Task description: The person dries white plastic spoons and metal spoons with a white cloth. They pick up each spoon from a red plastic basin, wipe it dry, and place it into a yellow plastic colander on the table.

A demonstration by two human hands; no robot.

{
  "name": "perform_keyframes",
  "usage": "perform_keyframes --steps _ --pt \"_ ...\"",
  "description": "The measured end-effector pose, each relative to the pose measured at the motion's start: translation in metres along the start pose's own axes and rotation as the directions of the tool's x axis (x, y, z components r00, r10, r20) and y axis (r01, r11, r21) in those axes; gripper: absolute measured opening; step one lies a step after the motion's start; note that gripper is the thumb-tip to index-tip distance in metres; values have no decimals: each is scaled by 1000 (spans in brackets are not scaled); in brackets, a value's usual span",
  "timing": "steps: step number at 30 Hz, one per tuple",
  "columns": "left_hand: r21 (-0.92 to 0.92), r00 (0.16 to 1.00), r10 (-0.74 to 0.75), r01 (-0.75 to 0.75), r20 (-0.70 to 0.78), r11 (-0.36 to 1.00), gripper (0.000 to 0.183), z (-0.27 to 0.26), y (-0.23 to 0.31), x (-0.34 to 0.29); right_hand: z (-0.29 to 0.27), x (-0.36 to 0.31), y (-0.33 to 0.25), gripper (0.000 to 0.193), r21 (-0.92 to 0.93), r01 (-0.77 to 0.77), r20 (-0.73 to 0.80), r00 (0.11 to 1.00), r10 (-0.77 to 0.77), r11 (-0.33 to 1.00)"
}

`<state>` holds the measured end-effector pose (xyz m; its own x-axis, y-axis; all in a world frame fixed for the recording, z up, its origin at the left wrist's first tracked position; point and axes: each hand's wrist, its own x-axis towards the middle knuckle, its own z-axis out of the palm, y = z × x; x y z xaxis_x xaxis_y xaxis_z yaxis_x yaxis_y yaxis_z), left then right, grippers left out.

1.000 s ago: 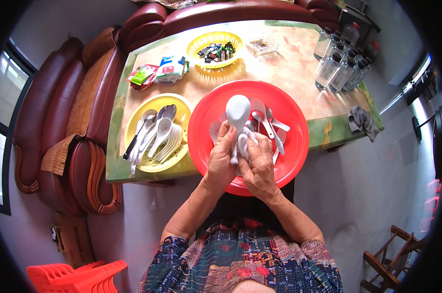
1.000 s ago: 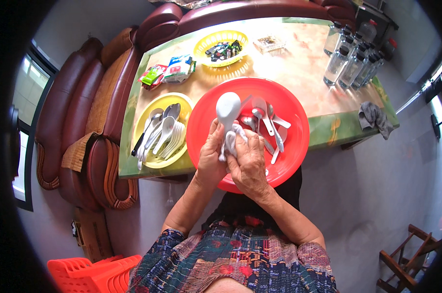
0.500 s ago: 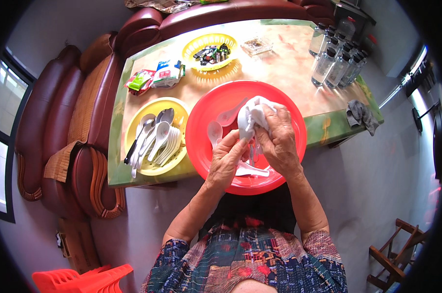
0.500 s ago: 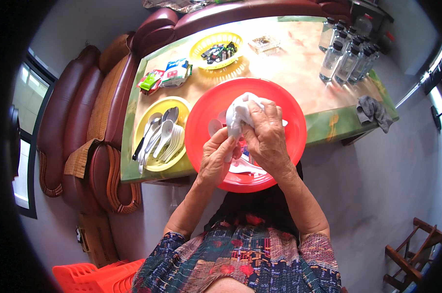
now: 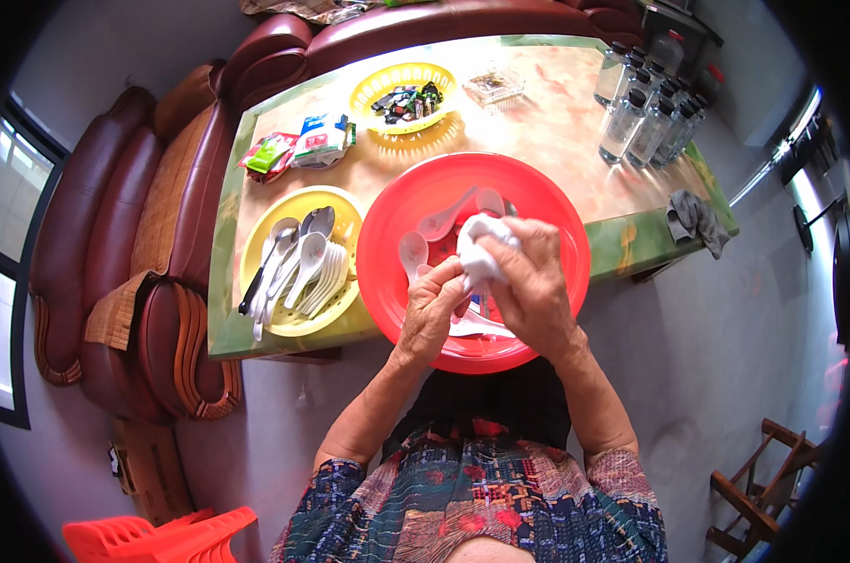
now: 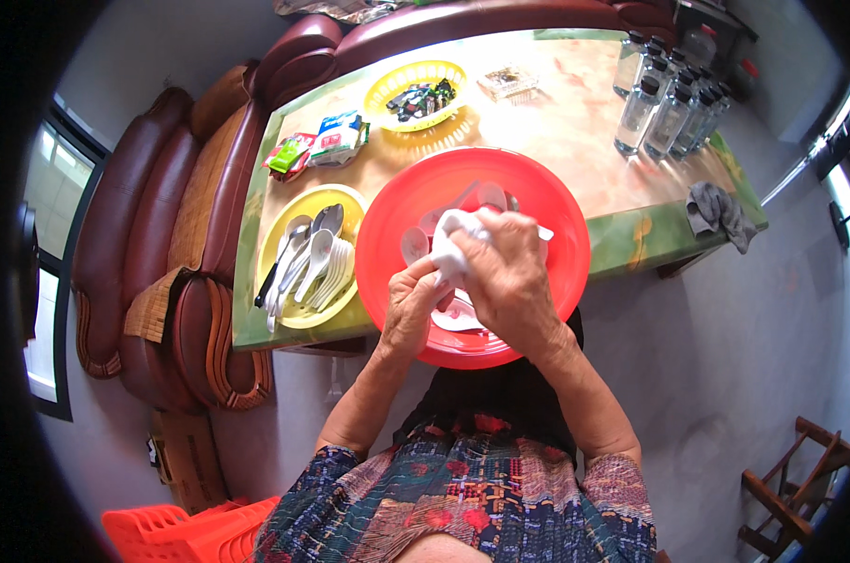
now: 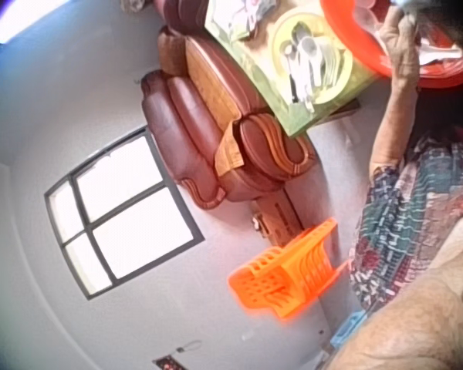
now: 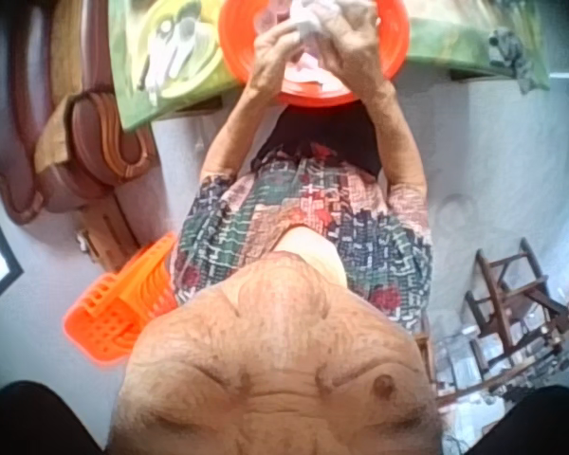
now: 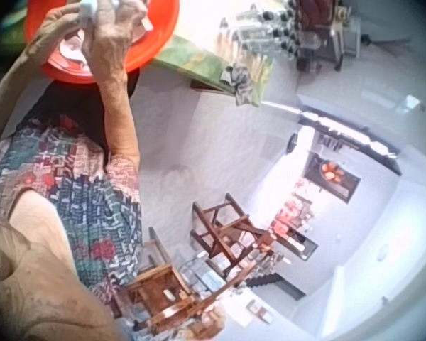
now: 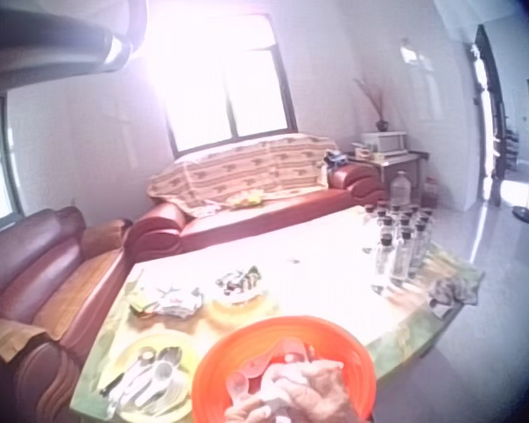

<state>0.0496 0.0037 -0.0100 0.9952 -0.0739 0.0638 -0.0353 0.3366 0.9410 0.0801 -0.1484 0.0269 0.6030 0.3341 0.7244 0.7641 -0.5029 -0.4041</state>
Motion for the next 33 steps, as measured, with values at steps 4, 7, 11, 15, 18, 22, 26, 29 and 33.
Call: perform_keyframes --steps 4,7,11,15,18,22,26,29,33 --pt "-24 997 -61 62 40 998 28 -4 2 1 -3 4 12 24 651 -528 185 807 560 546" --pt "-16 996 8 -10 -85 1000 36 16 15 -1 -8 7 15 22 722 -613 338 718 608 322" --pt "184 985 170 -161 -37 970 45 12 9 1 -4 7 15 24 844 -515 319 709 629 152" --pt "-325 967 -33 118 254 939 48 -10 11 13 13 9 4 22 882 -393 111 710 696 261" --pt "-651 944 -328 259 17 713 46 4 0 10 34 0 -2 30 371 -290 -181 909 375 882" --pt "-535 975 -223 182 -12 825 43 5 -9 14 48 -2 -8 43 108 -259 -147 951 273 960" --pt "-507 985 -165 120 -45 854 43 4 -14 12 37 -5 -11 40 46 -151 86 985 147 987" --pt "-605 975 -221 179 5 776 45 -10 -19 12 33 -15 -12 38 47 -109 225 970 96 993" --pt "-645 977 -199 197 71 738 45 -25 -26 11 20 -24 -21 37 221 -230 439 891 114 948"
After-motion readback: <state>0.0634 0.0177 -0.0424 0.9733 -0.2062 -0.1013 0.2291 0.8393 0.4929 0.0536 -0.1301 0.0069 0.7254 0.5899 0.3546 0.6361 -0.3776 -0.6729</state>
